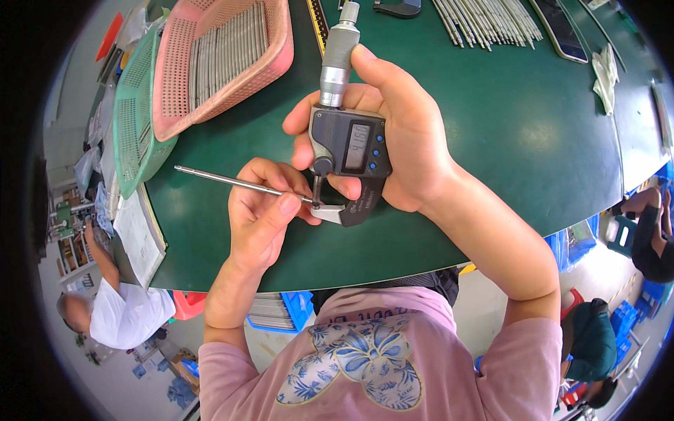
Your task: The person repeatedly picks up thin metal rods from a pink basket and measures their diameter using a digital caliper. After each measurement, the rod is placed into a green basket. The person continues this repetitive process throughout the clip.
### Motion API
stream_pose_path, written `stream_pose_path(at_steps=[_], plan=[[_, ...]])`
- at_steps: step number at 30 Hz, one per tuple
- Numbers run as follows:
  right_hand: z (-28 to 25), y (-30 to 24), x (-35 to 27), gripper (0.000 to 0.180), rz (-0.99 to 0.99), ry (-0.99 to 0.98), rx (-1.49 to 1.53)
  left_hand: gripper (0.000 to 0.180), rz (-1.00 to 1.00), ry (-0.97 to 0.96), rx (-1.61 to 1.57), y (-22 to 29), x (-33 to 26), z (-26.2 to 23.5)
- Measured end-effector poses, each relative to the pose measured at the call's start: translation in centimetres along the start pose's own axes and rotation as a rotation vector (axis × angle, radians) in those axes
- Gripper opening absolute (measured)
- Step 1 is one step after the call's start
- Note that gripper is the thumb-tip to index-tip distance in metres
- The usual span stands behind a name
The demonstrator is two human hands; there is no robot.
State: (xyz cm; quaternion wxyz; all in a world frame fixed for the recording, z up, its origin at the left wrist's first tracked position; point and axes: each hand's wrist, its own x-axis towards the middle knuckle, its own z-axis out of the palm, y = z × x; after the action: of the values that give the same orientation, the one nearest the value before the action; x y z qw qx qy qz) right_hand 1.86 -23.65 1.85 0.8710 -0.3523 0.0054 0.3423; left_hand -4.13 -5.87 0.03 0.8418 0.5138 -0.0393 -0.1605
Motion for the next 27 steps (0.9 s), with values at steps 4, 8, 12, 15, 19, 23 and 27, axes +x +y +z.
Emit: stream_pose_path(at_steps=[4,8,12,15,19,23,27], plan=[[0.09,-0.05,-0.06,0.07,-0.004,-0.003,-0.007,0.018,-0.007,0.001,0.011,-0.02,0.0,0.1],[0.19,-0.09,-0.11,0.069,-0.001,0.012,-0.033,0.018,-0.009,-0.003,0.005,-0.06,0.0,0.05],[0.22,-0.15,-0.15,0.069,0.007,0.009,-0.039,0.018,-0.002,-0.008,0.001,-0.04,-0.08,0.12],[0.09,-0.17,-0.16,0.068,0.002,0.026,-0.051,0.018,-0.014,-0.013,-0.005,-0.17,0.04,0.05],[0.24,-0.15,-0.17,0.066,0.007,0.041,-0.058,0.017,-0.026,0.017,0.022,0.06,-0.03,0.16],[0.36,-0.2,-0.25,0.067,0.006,0.037,-0.064,0.016,-0.046,0.042,0.031,0.03,-0.05,0.16],[0.33,-0.03,-0.2,0.068,-0.016,0.043,-0.072,0.015,-0.046,0.048,0.022,0.03,0.01,0.11]])
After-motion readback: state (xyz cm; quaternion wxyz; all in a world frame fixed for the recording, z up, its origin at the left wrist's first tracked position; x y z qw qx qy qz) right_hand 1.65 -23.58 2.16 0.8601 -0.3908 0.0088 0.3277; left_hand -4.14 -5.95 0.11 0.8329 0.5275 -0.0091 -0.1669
